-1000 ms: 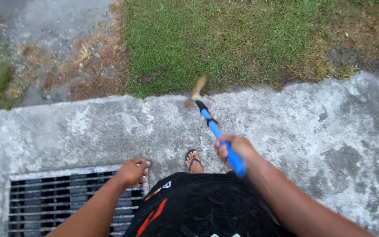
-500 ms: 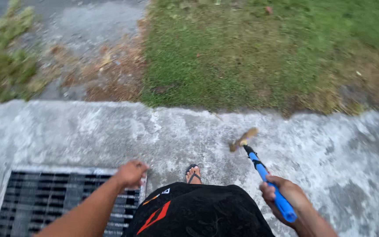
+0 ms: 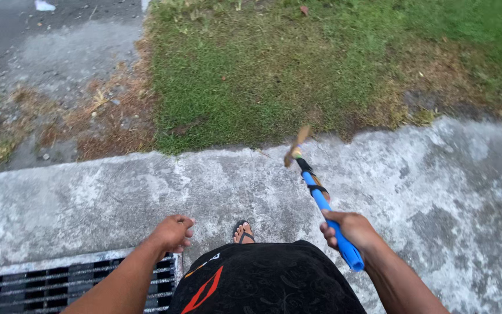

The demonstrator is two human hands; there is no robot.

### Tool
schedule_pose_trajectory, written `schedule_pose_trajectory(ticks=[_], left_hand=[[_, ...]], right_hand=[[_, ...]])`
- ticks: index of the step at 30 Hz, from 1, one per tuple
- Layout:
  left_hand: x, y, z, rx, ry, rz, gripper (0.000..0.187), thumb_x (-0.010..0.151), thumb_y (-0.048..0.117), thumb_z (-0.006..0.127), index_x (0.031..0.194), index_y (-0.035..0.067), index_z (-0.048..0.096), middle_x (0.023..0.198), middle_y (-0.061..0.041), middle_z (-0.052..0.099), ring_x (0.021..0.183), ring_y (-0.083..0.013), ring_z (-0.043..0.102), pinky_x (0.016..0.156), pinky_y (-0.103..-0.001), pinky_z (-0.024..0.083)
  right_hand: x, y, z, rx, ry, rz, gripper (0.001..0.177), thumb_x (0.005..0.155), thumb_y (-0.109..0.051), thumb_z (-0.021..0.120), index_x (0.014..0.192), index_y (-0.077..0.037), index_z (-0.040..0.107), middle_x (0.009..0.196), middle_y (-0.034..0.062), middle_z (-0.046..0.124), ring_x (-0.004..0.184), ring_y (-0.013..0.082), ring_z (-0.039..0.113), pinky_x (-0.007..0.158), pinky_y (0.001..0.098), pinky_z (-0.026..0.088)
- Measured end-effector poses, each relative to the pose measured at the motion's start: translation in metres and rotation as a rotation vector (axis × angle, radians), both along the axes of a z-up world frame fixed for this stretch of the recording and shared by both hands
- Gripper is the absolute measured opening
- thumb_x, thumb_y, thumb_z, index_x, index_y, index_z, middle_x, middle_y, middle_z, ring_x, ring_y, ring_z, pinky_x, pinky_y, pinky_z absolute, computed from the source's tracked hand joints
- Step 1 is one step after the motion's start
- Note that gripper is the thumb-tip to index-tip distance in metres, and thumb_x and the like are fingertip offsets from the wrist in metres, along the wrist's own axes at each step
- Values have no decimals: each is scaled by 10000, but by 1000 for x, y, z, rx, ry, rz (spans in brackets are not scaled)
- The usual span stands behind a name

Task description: The person sweeps a concrete pathway and the area around a storm drain with a broom, moving leaves and debris toward the adjacent grass.

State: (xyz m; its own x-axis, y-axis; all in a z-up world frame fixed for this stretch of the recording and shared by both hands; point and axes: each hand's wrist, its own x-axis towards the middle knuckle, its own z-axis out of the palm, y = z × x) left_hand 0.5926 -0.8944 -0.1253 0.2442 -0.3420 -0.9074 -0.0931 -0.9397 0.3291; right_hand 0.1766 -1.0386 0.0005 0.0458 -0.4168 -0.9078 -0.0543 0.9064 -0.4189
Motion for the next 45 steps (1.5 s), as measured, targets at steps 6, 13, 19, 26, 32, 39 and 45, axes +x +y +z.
schedule_pose_trajectory(ticks=[6, 13, 19, 26, 32, 39, 45], left_hand=[[-2, -3, -2, 4, 5, 13, 413, 987, 393, 606, 1334, 170, 632, 1015, -64, 716, 732, -167, 648, 643, -353, 539], [-10, 0, -3, 71, 15, -63, 442, 1005, 404, 578, 1359, 146, 630, 1051, -65, 716, 761, -165, 668, 672, -344, 530], [-13, -4, 4, 95, -1, -104, 437, 1033, 381, 534, 1393, 139, 586, 1105, -85, 711, 830, -172, 668, 693, -334, 554], [2, 6, -29, 52, 6, -72, 437, 996, 408, 586, 1354, 159, 622, 1058, -66, 728, 810, -190, 681, 679, -375, 553], [14, 38, -45, 30, 21, -42, 427, 971, 403, 596, 1311, 149, 643, 1022, -73, 720, 765, -201, 680, 654, -399, 550], [16, 74, -27, 93, 6, -97, 433, 968, 439, 577, 1297, 163, 636, 1007, -56, 718, 745, -188, 699, 649, -383, 578], [17, 74, -11, 89, 8, -51, 443, 967, 439, 595, 1294, 143, 631, 1008, -54, 715, 747, -194, 693, 657, -379, 564]], right_hand=[[6, -8, 1, -64, -65, 103, 212, 984, -155, 595, 1010, 53, 565, 768, 82, 594, 533, 107, 499, 428, 266, 434], [9, 4, 9, -106, -30, 175, 256, 979, -176, 611, 1009, 78, 599, 759, 80, 607, 521, 123, 507, 424, 272, 443], [6, 13, 4, -67, -60, 63, 239, 970, -198, 607, 1025, 33, 629, 758, 58, 600, 536, 95, 505, 432, 254, 442], [-6, 18, -11, -20, 14, 17, 276, 1021, -152, 452, 985, 79, 599, 759, 121, 615, 537, 133, 528, 469, 234, 488], [-25, -23, -60, 109, -413, -334, 154, 1012, -142, 453, 942, -6, 473, 728, 24, 494, 516, 53, 421, 405, 175, 385], [50, -47, -139, 244, -550, -498, 151, 1028, -162, 488, 994, -17, 459, 752, 33, 508, 536, 78, 458, 429, 181, 413], [56, -15, -134, 437, -602, -276, 172, 1040, -166, 407, 1007, -9, 468, 727, 29, 510, 486, 69, 485, 393, 188, 439]])
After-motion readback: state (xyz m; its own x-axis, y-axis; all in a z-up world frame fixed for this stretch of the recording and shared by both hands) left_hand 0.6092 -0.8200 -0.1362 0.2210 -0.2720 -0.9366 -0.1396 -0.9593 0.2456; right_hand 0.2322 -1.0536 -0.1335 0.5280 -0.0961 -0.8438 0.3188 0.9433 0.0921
